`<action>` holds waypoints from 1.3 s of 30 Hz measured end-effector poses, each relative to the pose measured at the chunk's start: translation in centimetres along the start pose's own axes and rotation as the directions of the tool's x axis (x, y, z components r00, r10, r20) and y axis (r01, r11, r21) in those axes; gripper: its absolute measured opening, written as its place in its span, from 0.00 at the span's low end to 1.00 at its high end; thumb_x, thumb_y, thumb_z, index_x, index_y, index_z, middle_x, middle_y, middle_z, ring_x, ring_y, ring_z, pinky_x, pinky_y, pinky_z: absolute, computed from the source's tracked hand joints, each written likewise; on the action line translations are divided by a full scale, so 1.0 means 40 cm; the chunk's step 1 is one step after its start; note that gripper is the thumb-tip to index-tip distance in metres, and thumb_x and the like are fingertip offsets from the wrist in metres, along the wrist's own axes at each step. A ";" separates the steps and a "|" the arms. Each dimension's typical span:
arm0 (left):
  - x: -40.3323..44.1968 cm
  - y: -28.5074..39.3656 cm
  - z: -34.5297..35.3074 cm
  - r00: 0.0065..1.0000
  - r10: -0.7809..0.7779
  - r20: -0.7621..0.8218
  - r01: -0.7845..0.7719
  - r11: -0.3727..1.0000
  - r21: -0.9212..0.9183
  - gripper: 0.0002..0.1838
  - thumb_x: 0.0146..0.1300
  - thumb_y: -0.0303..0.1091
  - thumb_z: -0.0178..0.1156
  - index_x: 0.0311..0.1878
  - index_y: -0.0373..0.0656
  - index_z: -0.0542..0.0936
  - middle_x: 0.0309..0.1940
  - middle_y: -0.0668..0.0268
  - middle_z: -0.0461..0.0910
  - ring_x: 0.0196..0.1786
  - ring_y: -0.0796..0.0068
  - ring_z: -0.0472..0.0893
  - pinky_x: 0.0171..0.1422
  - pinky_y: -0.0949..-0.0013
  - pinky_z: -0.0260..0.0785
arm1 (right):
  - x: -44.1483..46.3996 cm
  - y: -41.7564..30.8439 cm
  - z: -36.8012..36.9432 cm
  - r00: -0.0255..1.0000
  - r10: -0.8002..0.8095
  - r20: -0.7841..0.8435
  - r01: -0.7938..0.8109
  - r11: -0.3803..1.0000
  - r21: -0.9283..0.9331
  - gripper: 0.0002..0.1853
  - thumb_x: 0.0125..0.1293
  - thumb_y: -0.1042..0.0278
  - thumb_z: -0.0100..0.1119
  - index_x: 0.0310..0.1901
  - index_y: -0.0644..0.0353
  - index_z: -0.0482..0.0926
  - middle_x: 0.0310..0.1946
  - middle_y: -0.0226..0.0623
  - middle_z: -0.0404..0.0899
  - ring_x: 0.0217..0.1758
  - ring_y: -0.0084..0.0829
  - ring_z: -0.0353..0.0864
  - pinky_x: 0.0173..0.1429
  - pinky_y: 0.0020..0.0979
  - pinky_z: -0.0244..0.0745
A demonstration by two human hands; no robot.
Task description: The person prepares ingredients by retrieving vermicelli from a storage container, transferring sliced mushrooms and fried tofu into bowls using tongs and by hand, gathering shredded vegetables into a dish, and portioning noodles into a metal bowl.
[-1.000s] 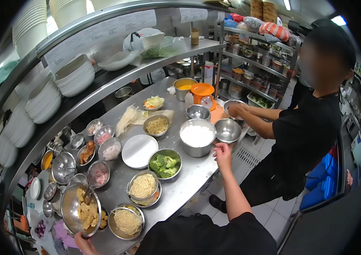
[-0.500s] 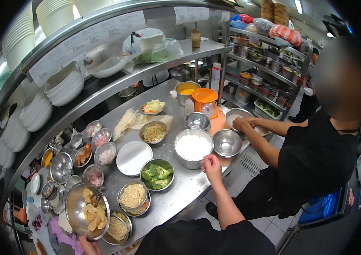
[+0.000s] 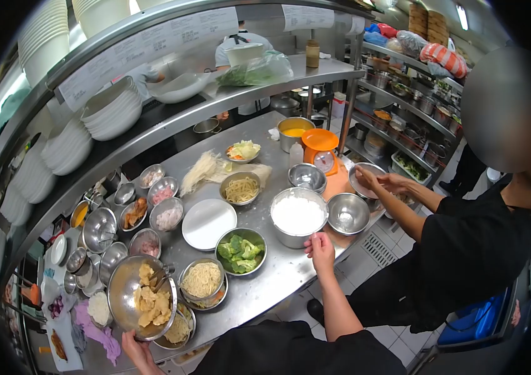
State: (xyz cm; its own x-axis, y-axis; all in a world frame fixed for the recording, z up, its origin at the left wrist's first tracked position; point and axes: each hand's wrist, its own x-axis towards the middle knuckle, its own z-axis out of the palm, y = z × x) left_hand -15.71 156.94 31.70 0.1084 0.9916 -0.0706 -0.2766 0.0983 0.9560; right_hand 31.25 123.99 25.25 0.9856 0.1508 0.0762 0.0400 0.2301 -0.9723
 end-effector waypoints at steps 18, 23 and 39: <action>0.034 -0.024 -0.034 0.997 -0.064 0.044 0.063 0.998 0.012 0.03 0.64 0.29 0.54 0.38 0.42 0.71 0.39 0.65 0.73 0.44 0.68 0.78 0.44 0.58 0.78 | 0.173 -0.068 -0.099 0.872 -0.482 -0.083 0.337 0.715 -0.612 0.10 0.69 0.63 0.57 0.41 0.62 0.81 0.27 0.43 0.82 0.29 0.34 0.82 0.36 0.36 0.75; 0.051 -0.040 -0.066 0.992 -0.080 0.099 0.073 0.995 0.068 0.15 0.65 0.29 0.53 0.53 0.35 0.74 0.51 0.59 0.76 0.53 0.67 0.77 0.55 0.63 0.73 | 0.482 -0.123 -0.188 0.861 -0.505 -0.065 0.220 0.484 -0.847 0.11 0.65 0.64 0.57 0.41 0.60 0.83 0.36 0.50 0.84 0.40 0.48 0.84 0.46 0.40 0.78; -0.097 0.002 0.000 0.994 0.016 -0.107 0.000 0.988 0.152 0.08 0.66 0.29 0.55 0.47 0.40 0.77 0.44 0.68 0.78 0.47 0.77 0.77 0.49 0.70 0.71 | 0.661 -0.053 -0.236 0.859 0.130 0.495 0.510 -0.305 -0.805 0.13 0.63 0.70 0.52 0.46 0.53 0.83 0.44 0.44 0.83 0.52 0.45 0.82 0.54 0.43 0.78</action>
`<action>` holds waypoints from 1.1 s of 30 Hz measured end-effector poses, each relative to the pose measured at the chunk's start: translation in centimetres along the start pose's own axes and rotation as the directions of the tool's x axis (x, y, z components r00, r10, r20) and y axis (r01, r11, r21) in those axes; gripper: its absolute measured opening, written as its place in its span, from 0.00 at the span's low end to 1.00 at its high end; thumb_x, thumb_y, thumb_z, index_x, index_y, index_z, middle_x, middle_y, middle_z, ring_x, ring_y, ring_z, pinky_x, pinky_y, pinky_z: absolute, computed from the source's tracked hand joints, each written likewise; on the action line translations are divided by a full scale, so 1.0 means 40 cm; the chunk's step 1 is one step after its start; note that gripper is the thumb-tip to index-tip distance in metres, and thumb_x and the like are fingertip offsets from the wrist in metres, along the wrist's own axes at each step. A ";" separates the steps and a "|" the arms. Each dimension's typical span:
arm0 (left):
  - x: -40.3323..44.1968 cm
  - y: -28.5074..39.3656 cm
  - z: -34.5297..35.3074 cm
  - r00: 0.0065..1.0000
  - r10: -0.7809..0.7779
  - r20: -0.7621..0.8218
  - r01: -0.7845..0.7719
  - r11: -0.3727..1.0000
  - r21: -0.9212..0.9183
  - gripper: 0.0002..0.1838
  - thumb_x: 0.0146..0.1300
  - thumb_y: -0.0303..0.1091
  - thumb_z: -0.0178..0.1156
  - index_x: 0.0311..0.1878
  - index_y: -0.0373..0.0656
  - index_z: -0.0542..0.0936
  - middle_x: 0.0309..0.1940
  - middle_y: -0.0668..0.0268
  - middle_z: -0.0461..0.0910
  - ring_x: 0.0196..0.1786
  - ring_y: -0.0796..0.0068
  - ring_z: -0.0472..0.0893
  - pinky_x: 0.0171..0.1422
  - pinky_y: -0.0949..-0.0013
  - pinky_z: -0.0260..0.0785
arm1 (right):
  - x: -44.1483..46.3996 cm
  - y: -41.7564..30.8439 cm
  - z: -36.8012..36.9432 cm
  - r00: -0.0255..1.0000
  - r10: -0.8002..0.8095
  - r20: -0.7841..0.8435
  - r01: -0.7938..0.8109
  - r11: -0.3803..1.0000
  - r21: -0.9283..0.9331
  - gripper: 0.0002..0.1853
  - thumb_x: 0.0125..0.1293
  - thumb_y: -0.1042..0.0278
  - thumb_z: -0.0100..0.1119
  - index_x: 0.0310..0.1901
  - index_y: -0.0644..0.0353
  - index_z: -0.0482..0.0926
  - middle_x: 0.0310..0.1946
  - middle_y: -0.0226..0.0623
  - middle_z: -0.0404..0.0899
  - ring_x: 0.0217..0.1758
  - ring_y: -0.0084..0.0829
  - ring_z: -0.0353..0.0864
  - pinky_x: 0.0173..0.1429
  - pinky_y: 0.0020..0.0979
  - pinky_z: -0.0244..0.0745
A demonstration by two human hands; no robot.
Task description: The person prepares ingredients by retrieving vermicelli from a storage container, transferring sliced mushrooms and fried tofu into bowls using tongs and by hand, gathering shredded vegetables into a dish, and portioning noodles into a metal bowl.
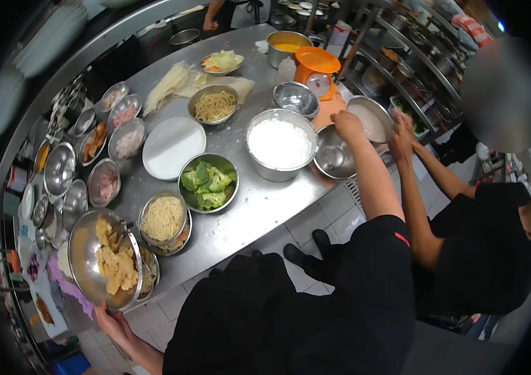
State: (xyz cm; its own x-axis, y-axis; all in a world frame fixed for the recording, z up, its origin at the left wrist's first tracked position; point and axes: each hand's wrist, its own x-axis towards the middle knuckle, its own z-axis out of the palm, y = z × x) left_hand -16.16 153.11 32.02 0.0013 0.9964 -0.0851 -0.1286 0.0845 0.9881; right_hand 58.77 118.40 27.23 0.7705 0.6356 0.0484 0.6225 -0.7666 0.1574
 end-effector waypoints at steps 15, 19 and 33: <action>-0.039 0.033 -0.101 0.984 -0.013 -0.178 -0.023 0.980 -0.199 0.11 0.64 0.27 0.55 0.49 0.36 0.76 0.42 0.64 0.79 0.43 0.74 0.79 0.46 0.70 0.73 | -0.043 0.192 -0.156 0.983 0.053 0.173 -0.116 0.920 0.374 0.16 0.54 0.71 0.56 0.46 0.58 0.81 0.36 0.44 0.85 0.42 0.37 0.84 0.47 0.39 0.76; -0.033 0.060 -0.227 0.965 0.031 -0.262 -0.066 0.990 -0.126 0.09 0.64 0.27 0.54 0.47 0.37 0.75 0.39 0.66 0.79 0.38 0.78 0.78 0.38 0.73 0.72 | -0.026 0.317 -0.290 0.999 0.037 -0.035 -0.008 0.797 0.604 0.16 0.60 0.69 0.55 0.48 0.66 0.80 0.38 0.39 0.84 0.40 0.27 0.80 0.46 0.31 0.74; 0.227 0.189 -0.682 0.854 0.182 -0.488 -0.258 0.962 -0.093 0.02 0.63 0.28 0.55 0.36 0.43 0.72 0.29 0.71 0.73 0.26 0.82 0.72 0.26 0.75 0.63 | -0.328 -1.641 -0.549 0.829 -0.556 -0.057 0.290 0.340 0.894 0.19 0.62 0.61 0.59 0.51 0.62 0.77 0.29 0.43 0.84 0.24 0.32 0.84 0.30 0.35 0.79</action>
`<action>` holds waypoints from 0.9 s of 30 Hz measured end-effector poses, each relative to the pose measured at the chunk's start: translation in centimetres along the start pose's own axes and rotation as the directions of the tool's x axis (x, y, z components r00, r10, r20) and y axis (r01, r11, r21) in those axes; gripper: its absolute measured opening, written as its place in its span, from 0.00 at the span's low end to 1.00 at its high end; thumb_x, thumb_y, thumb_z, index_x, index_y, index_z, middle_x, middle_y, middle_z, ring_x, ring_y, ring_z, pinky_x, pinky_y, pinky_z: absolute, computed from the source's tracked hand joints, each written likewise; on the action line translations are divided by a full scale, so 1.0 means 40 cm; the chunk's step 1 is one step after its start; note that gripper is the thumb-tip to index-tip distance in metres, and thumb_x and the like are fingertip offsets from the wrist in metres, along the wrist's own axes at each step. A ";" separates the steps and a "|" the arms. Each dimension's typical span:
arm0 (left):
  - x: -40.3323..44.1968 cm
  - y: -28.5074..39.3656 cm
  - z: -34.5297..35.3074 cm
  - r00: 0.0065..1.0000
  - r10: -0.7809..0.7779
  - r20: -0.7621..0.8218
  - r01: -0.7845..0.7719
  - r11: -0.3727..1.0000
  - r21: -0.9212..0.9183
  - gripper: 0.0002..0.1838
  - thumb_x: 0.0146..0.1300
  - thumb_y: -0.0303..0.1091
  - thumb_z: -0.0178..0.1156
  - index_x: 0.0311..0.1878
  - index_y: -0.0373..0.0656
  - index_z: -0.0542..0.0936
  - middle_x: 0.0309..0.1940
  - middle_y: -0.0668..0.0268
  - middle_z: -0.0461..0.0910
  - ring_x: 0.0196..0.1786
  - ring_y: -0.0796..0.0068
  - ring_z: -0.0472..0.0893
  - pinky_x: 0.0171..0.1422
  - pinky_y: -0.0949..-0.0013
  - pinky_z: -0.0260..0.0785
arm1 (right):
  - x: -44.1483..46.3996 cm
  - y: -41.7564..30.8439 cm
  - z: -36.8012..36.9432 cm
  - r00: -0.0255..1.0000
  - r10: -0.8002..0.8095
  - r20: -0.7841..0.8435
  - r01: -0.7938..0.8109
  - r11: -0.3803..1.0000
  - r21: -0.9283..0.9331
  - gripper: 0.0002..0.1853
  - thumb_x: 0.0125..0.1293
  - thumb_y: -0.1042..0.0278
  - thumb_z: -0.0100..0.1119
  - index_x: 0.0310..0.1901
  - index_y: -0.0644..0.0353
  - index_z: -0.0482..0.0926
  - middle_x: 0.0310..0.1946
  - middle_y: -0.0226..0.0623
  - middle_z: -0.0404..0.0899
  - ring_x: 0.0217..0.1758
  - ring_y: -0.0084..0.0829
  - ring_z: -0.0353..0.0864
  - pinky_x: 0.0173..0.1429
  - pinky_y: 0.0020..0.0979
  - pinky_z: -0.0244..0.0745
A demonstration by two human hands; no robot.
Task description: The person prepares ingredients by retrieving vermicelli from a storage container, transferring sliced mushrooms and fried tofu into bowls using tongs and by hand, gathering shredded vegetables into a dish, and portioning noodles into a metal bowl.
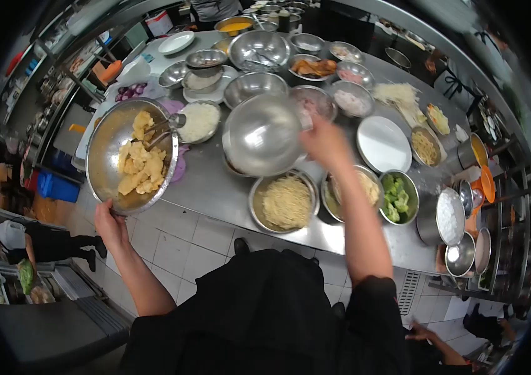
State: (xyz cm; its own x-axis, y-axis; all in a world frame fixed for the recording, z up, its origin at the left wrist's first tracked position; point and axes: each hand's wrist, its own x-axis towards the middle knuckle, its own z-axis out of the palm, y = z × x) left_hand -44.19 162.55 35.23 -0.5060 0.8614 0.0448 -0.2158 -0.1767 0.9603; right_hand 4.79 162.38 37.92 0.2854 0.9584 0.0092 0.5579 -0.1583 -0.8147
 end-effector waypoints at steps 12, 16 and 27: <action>0.223 -0.114 -0.196 0.994 -0.104 0.016 0.104 0.995 0.013 0.08 0.63 0.27 0.55 0.45 0.38 0.76 0.35 0.67 0.81 0.31 0.80 0.79 0.29 0.74 0.70 | 0.178 -0.024 0.500 0.873 0.041 0.486 0.103 0.958 -0.267 0.09 0.60 0.72 0.52 0.40 0.69 0.76 0.33 0.52 0.83 0.23 0.41 0.85 0.24 0.36 0.81; 0.229 -0.124 -0.113 0.990 -0.119 0.070 0.118 0.993 0.023 0.08 0.63 0.27 0.56 0.44 0.37 0.78 0.35 0.67 0.82 0.32 0.80 0.80 0.27 0.74 0.72 | 0.182 -0.050 0.475 0.933 -0.010 0.359 0.174 0.887 -0.428 0.17 0.68 0.56 0.56 0.41 0.66 0.76 0.34 0.56 0.82 0.34 0.39 0.87 0.36 0.38 0.81; 0.220 -0.187 0.117 0.900 0.131 0.415 -0.342 0.803 0.488 0.09 0.61 0.28 0.56 0.41 0.34 0.78 0.28 0.65 0.76 0.27 0.76 0.69 0.33 0.72 0.64 | 0.059 -0.058 0.535 0.957 -0.100 0.272 0.033 0.970 0.240 0.27 0.63 0.61 0.68 0.62 0.62 0.74 0.34 0.33 0.82 0.37 0.25 0.81 0.40 0.30 0.76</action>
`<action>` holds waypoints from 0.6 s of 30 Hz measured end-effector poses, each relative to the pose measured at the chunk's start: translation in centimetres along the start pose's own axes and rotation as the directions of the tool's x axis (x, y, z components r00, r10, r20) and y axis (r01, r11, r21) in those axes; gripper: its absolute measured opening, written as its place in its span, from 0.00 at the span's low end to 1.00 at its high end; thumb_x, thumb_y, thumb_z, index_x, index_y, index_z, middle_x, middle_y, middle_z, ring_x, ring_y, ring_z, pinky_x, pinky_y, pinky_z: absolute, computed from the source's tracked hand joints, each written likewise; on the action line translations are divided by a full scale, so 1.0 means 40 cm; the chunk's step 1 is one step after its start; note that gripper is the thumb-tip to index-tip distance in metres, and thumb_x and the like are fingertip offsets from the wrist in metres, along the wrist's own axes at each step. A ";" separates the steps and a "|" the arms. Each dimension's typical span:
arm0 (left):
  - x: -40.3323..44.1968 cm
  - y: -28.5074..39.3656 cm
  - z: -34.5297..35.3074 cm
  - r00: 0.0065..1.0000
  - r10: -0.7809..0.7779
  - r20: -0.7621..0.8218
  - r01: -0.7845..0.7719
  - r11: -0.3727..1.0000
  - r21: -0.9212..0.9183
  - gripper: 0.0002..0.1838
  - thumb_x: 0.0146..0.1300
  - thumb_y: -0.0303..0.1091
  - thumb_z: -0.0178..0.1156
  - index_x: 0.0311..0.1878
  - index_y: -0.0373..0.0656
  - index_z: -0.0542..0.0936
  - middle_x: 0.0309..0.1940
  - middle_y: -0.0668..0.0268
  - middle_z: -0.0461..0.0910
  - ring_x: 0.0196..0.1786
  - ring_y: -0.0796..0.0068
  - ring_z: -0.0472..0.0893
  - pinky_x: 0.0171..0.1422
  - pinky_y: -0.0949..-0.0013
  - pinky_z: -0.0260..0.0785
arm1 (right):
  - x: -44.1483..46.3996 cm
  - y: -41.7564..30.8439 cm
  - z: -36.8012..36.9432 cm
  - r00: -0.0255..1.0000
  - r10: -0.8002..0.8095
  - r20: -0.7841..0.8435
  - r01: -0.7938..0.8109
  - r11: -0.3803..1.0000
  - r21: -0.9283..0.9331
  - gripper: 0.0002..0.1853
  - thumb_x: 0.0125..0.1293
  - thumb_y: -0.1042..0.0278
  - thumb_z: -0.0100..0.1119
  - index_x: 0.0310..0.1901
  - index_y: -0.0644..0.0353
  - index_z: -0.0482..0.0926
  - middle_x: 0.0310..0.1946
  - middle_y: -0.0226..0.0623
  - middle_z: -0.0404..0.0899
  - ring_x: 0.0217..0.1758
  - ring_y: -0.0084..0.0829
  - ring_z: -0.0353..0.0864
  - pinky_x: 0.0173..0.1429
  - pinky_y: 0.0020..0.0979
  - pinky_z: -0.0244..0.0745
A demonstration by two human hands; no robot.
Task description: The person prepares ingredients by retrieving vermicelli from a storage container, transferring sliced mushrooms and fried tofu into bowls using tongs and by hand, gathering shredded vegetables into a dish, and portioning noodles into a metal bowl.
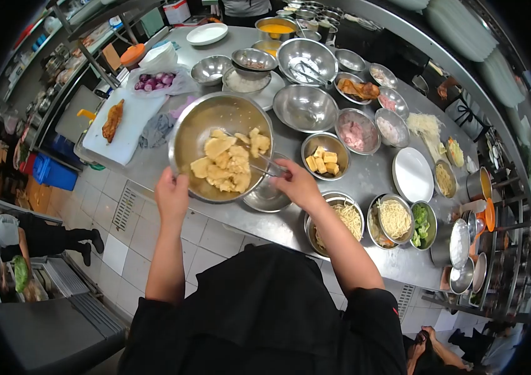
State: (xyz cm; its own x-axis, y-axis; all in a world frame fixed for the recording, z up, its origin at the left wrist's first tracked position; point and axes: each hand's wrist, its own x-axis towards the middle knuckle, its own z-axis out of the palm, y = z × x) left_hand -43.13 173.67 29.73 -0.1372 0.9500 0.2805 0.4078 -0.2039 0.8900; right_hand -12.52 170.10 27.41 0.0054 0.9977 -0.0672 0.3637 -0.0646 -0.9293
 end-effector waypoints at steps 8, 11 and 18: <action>0.002 0.060 0.114 0.916 0.398 0.058 -0.402 0.903 0.152 0.07 0.60 0.30 0.56 0.35 0.35 0.75 0.57 0.51 0.78 0.49 0.51 0.81 0.49 0.59 0.75 | -0.107 -0.097 -0.126 0.995 0.018 -0.101 -0.064 0.880 -0.470 0.25 0.62 0.59 0.65 0.57 0.63 0.77 0.33 0.47 0.84 0.38 0.44 0.84 0.45 0.39 0.77; 0.025 0.062 0.122 0.838 0.545 0.038 -0.542 0.821 0.178 0.07 0.60 0.31 0.56 0.34 0.37 0.75 0.60 0.52 0.77 0.49 0.52 0.81 0.49 0.58 0.75 | -0.125 -0.145 -0.157 0.997 0.041 -0.066 -0.070 0.836 -0.545 0.23 0.62 0.58 0.64 0.55 0.63 0.78 0.35 0.48 0.85 0.40 0.47 0.84 0.47 0.42 0.77; 0.095 0.108 0.095 0.730 0.682 -0.044 -0.661 0.720 0.209 0.07 0.60 0.31 0.57 0.34 0.36 0.75 0.60 0.52 0.76 0.52 0.52 0.80 0.53 0.59 0.73 | -0.139 -0.256 -0.206 1.000 -0.018 -0.006 0.009 0.747 -0.665 0.22 0.60 0.61 0.66 0.55 0.61 0.79 0.30 0.46 0.84 0.32 0.43 0.84 0.40 0.39 0.76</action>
State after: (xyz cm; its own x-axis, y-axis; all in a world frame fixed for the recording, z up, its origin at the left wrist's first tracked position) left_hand -38.45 177.31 33.28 0.1386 0.5436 0.8278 0.5732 -0.7257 0.3805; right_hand -8.60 165.38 40.27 0.0043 0.9988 -0.0487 0.8911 -0.0259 -0.4531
